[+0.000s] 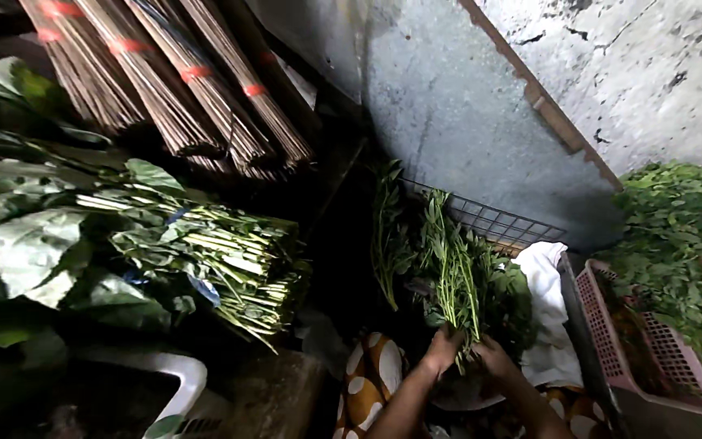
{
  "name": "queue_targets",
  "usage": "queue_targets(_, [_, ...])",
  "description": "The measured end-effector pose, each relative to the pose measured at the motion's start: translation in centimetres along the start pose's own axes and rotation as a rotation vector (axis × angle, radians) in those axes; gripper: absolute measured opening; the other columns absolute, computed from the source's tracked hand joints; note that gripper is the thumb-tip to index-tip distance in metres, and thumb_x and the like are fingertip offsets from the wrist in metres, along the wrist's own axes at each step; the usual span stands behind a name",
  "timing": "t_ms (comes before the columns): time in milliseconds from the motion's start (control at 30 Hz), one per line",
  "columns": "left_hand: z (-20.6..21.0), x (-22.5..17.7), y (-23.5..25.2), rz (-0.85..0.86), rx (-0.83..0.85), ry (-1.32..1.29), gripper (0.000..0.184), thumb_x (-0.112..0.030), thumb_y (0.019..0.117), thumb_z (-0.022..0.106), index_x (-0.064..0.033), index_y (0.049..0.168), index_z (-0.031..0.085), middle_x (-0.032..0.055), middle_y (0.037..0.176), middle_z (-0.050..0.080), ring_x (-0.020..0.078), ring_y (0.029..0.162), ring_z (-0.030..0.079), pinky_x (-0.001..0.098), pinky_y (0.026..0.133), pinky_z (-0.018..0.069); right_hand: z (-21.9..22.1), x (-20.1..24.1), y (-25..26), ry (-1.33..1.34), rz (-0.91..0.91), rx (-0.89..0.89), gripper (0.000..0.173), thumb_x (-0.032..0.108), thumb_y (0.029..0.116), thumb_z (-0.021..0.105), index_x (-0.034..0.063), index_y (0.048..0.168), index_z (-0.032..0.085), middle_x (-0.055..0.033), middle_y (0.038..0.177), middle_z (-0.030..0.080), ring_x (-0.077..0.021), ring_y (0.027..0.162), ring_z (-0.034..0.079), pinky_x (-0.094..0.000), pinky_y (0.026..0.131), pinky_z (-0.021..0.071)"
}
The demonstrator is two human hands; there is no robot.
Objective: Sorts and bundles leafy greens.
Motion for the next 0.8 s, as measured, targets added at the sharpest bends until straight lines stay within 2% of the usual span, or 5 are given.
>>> queue_targets(133, [-0.3, 0.9, 0.3, -0.038, -0.007, -0.014, 0.041, -0.021, 0.1014, 0.065, 0.0023, 0.134, 0.057, 0.0204, 0.122, 0.065, 0.0268, 0.110, 0.064, 0.0451, 0.099, 0.0521, -0.3, -0.8, 0.7, -0.090, 0.041, 0.073, 0.053, 0.033, 0.1037, 0.059, 0.0035, 0.146, 0.049, -0.0221, 0.134, 0.060, -0.0311, 0.117, 0.063, -0.0495, 0.099, 0.0533])
queue_targets(300, [-1.1, 0.7, 0.1, -0.060, -0.040, -0.030, 0.035, -0.015, 0.0980, 0.068, 0.0016, 0.128, 0.061, 0.0180, 0.116, 0.067, 0.0248, 0.105, 0.065, 0.0438, 0.095, 0.0527, -0.3, 0.0, 0.7, -0.009, -0.003, -0.023, 0.041, 0.021, 0.1037, 0.058, 0.0012, 0.139, 0.055, -0.0207, 0.120, 0.065, -0.0273, 0.101, 0.066, -0.0457, 0.088, 0.0561])
queue_targets(467, [-1.4, 0.6, 0.0, -0.063, -0.036, -0.365, 0.026, -0.004, 0.1002, 0.059, 0.0052, 0.124, 0.054, 0.0170, 0.088, 0.073, 0.0249, 0.074, 0.073, 0.0374, 0.071, 0.0625, -3.8, 0.0, 1.2, 0.298, -0.013, -0.134, 0.035, 0.016, 0.1077, 0.047, -0.0010, 0.139, 0.050, -0.0175, 0.106, 0.070, -0.0219, 0.079, 0.070, -0.0374, 0.069, 0.0602])
queue_targets(600, [-1.0, 0.4, 0.1, -0.043, 0.021, -0.487, 0.026, -0.010, 0.1041, 0.057, 0.0038, 0.126, 0.053, 0.0177, 0.096, 0.072, 0.0267, 0.078, 0.073, 0.0393, 0.071, 0.0620, -8.0, 2.3, -0.1, 0.319, -0.225, -0.250, 0.031, 0.015, 0.1083, 0.045, 0.0004, 0.135, 0.053, -0.0052, 0.084, 0.064, -0.0076, 0.057, 0.052, -0.0225, 0.049, 0.0435])
queue_targets(800, [-3.1, -0.9, -0.1, 0.088, -0.227, -0.685, 0.031, -0.003, 0.1051, 0.051, 0.0003, 0.135, 0.046, 0.0184, 0.099, 0.071, 0.0256, 0.072, 0.071, 0.0372, 0.061, 0.0609, -12.6, 6.7, -4.3, 0.382, -0.452, -0.567, 0.035, 0.016, 0.1120, 0.034, -0.0028, 0.140, 0.040, -0.0080, 0.103, 0.068, -0.0108, 0.067, 0.065, -0.0274, 0.062, 0.0577])
Point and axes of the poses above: each hand's wrist, its own y-axis towards the middle knuckle, its own z-axis out of the palm, x = y × z, the point moved 7 cm from there along y, towards the middle knuckle
